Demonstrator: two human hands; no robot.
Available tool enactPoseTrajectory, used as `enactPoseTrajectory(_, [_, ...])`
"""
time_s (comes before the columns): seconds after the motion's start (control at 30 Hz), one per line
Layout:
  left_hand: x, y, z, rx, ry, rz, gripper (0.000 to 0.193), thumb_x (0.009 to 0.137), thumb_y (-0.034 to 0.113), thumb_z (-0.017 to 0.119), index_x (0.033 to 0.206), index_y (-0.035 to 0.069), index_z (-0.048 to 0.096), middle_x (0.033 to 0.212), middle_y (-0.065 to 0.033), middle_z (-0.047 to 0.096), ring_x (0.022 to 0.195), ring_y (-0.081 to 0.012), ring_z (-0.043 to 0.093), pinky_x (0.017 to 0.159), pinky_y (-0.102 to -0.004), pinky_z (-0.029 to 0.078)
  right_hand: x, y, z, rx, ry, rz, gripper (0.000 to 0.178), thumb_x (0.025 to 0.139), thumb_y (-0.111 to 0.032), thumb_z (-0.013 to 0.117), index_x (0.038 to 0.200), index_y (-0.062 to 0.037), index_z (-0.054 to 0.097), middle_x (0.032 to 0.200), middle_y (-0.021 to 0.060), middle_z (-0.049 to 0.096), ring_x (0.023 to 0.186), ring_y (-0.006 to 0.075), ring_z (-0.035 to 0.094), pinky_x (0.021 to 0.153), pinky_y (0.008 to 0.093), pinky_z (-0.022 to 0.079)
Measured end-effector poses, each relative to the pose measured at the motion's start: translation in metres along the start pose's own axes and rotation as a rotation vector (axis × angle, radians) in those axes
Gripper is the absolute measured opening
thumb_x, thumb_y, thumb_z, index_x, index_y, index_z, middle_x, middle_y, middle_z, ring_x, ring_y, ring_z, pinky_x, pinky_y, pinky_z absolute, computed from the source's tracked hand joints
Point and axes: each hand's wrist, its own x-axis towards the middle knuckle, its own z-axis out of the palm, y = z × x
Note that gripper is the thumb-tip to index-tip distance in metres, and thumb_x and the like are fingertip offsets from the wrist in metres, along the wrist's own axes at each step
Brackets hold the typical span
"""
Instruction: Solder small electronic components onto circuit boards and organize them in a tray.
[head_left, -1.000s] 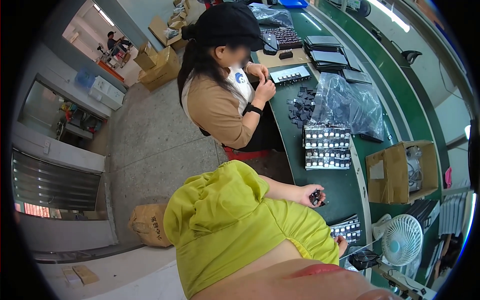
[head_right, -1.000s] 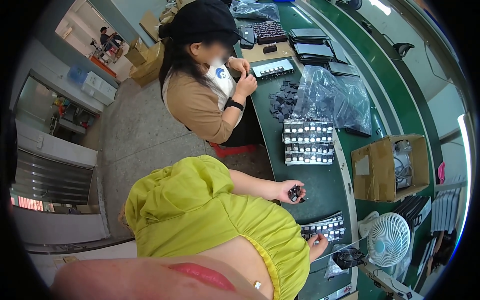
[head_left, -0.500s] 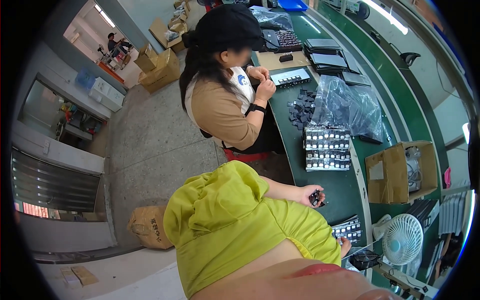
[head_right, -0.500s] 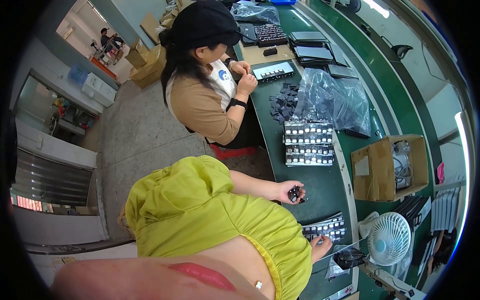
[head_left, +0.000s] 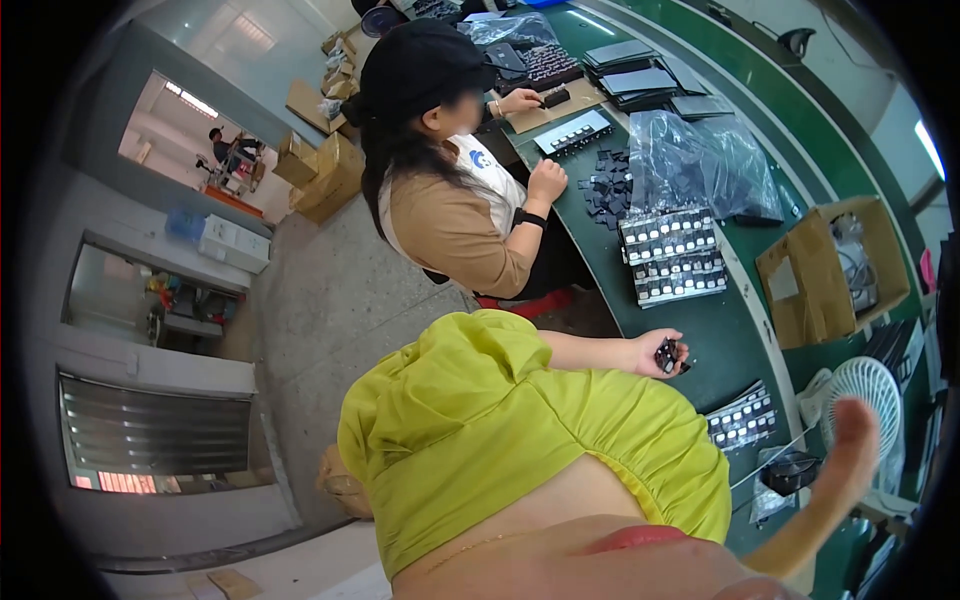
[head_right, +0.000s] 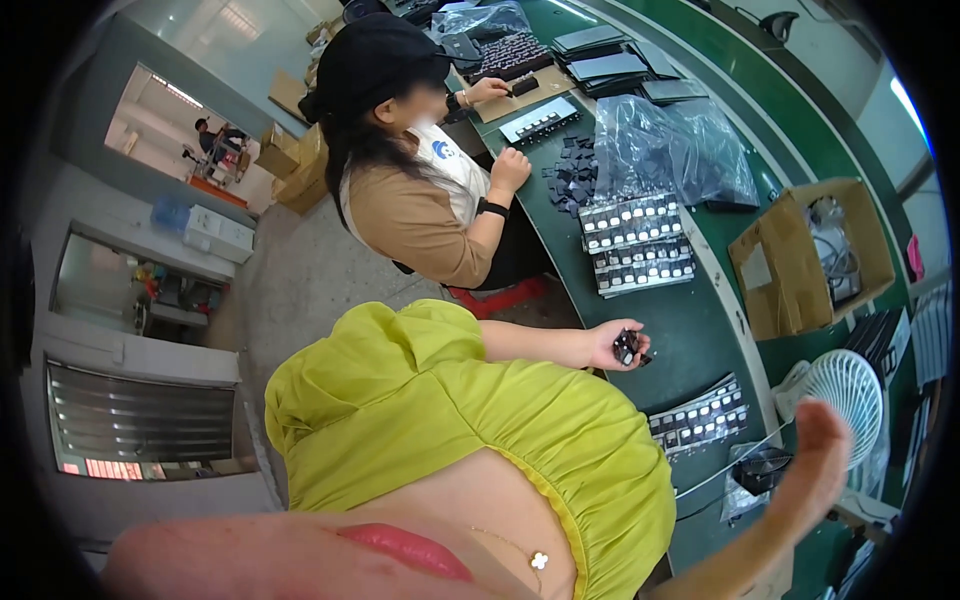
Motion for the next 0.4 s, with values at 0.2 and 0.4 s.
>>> enactPoseTrajectory(0.2, [-0.01,0.002,-0.003,-0.024,0.019,0.026,0.019,0.083,0.022,0.053,0.081,0.002,0.055,0.079,-0.0113,0.057,0.069,-0.021,0.054,0.058,-0.0344,0.046,0.007,-0.073,0.001,0.52,-0.205,-0.067,0.051,0.094,-0.042,0.029,0.123,-0.003,0.041,0.105,0.0166,0.058,0.096,0.0263,0.056,0.091,0.0387,0.042])
enactPoseTrajectory(0.4, [-0.008,-0.002,0.002,-0.058,0.022,0.037,0.019,0.083,0.02,0.053,0.084,0.001,0.055,0.082,-0.012,0.058,0.07,-0.0219,0.055,0.059,-0.0345,0.046,0.009,-0.094,0.034,0.894,-0.224,0.085,0.077,0.087,-0.063,0.03,0.14,-0.0078,0.02,0.109,0.019,0.059,0.106,0.0318,0.056,0.099,0.0527,0.036])
